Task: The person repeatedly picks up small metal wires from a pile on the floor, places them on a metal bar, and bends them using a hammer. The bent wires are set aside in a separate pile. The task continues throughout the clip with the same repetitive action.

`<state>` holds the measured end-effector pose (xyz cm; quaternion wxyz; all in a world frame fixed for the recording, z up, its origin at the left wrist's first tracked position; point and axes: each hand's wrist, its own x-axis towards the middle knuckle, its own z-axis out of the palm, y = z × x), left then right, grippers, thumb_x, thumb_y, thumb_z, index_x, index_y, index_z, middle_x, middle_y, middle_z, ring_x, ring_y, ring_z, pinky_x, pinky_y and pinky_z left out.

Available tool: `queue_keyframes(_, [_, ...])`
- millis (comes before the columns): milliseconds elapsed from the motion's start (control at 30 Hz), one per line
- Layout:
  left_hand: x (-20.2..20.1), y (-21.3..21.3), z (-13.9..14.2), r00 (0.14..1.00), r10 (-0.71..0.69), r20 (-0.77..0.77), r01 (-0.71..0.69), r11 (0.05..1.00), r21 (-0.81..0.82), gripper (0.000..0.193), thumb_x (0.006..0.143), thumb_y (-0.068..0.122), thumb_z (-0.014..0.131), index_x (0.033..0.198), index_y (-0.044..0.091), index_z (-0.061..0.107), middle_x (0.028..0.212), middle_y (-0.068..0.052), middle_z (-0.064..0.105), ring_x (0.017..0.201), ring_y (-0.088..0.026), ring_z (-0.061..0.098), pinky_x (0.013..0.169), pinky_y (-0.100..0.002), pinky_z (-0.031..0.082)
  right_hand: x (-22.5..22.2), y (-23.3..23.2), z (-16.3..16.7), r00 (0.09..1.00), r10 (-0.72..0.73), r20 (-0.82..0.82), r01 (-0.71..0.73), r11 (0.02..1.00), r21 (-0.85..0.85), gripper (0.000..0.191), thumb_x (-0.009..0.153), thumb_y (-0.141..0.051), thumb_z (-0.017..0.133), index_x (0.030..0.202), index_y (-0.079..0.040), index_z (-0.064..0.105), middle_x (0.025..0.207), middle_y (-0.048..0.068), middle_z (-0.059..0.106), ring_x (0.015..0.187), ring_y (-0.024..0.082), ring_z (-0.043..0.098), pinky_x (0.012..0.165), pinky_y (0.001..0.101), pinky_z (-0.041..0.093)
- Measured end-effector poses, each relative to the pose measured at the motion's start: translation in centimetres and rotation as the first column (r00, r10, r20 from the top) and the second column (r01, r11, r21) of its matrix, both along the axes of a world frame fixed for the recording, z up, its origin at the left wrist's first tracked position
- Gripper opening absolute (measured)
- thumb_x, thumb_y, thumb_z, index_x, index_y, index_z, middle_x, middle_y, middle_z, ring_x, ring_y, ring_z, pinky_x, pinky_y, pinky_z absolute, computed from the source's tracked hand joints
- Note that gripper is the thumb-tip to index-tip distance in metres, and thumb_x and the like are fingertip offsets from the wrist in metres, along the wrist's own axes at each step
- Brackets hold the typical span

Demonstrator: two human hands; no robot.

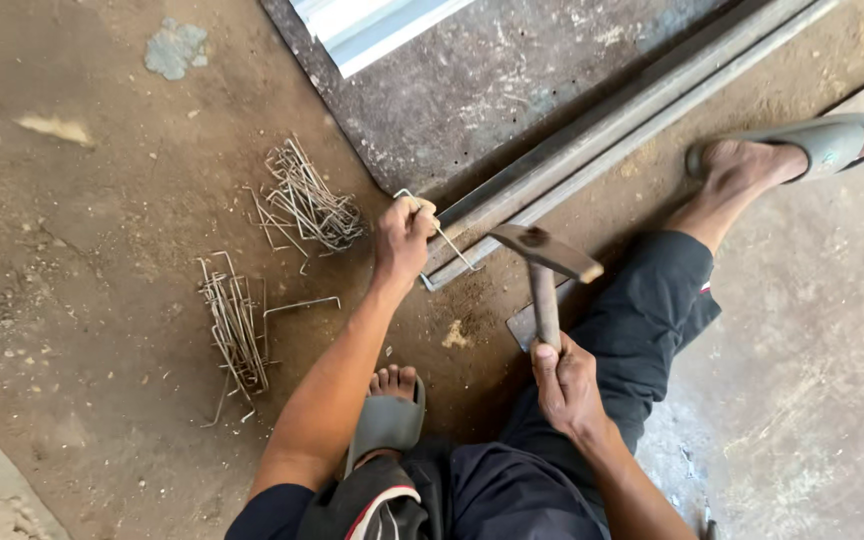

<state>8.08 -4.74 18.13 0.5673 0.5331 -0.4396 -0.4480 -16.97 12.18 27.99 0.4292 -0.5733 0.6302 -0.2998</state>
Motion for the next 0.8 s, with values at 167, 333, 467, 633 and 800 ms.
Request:
queue_keyframes(167, [0.3, -0.5, 0.2, 0.999, -0.018, -0.042, 0.019, 1.0, 0.017, 0.021, 0.102, 0.019, 0.059, 0.092, 0.001, 0.063, 0.078, -0.007, 0.068, 0.069, -0.011, 0.066, 0.064, -0.027, 0.056, 1.7, -1.6, 1.9, 0.94, 0.172, -0.293, -0.227, 0.96, -0.165, 0.035, 0.11, -0.02, 0.05, 0.084, 0.003, 0.056, 0.076, 0.014, 0.052, 0.061, 0.028, 0.053, 0.059, 0.0387, 0.045])
queue_keyframes(333, [1.0, -0.2, 1.9, 0.986, 0.001, 0.165, 0.013, 0.996, -0.084, 0.019, 0.101, 0.019, 0.057, 0.095, 0.002, 0.065, 0.076, -0.007, 0.069, 0.068, -0.014, 0.069, 0.065, -0.03, 0.055, 3.0, -2.6, 2.1, 0.967, 0.063, -0.248, -0.073, 0.997, -0.034, 0.025, 0.103, -0.017, 0.05, 0.1, 0.005, 0.063, 0.067, 0.017, 0.054, 0.057, 0.032, 0.056, 0.058, 0.0415, 0.047])
queue_keyframes(467, [0.8, -0.1, 3.3, 0.974, 0.001, 0.225, 0.007, 0.999, -0.037, 0.018, 0.102, 0.019, 0.059, 0.098, 0.003, 0.064, 0.075, -0.008, 0.069, 0.066, -0.017, 0.067, 0.063, -0.033, 0.053, 3.0, -2.5, 2.8, 0.945, 0.136, -0.299, -0.162, 0.985, -0.064, 0.025, 0.102, -0.017, 0.052, 0.093, 0.004, 0.062, 0.07, 0.019, 0.055, 0.057, 0.036, 0.057, 0.056, 0.0441, 0.045])
queue_keyframes(633, [0.4, -0.1, 4.1, 0.952, 0.028, 0.305, 0.008, 0.993, -0.115, 0.013, 0.103, 0.016, 0.06, 0.097, 0.005, 0.064, 0.078, -0.007, 0.07, 0.07, -0.016, 0.071, 0.064, -0.034, 0.054, 3.2, -3.2, 2.3, 0.942, 0.167, -0.292, -0.236, 0.947, -0.219, 0.031, 0.106, -0.016, 0.05, 0.085, 0.005, 0.061, 0.073, 0.019, 0.056, 0.056, 0.036, 0.057, 0.053, 0.0408, 0.046])
queue_keyframes(800, [0.0, 0.4, 3.4, 0.956, 0.03, 0.293, 0.02, 0.986, -0.164, 0.012, 0.103, 0.012, 0.06, 0.097, 0.003, 0.065, 0.081, -0.008, 0.07, 0.073, -0.015, 0.07, 0.067, -0.032, 0.055, 1.7, -3.3, 0.1, 0.926, 0.167, -0.339, -0.199, 0.978, -0.063, 0.041, 0.108, -0.027, 0.051, 0.079, 0.002, 0.057, 0.061, 0.015, 0.048, 0.052, 0.032, 0.05, 0.052, 0.0417, 0.042])
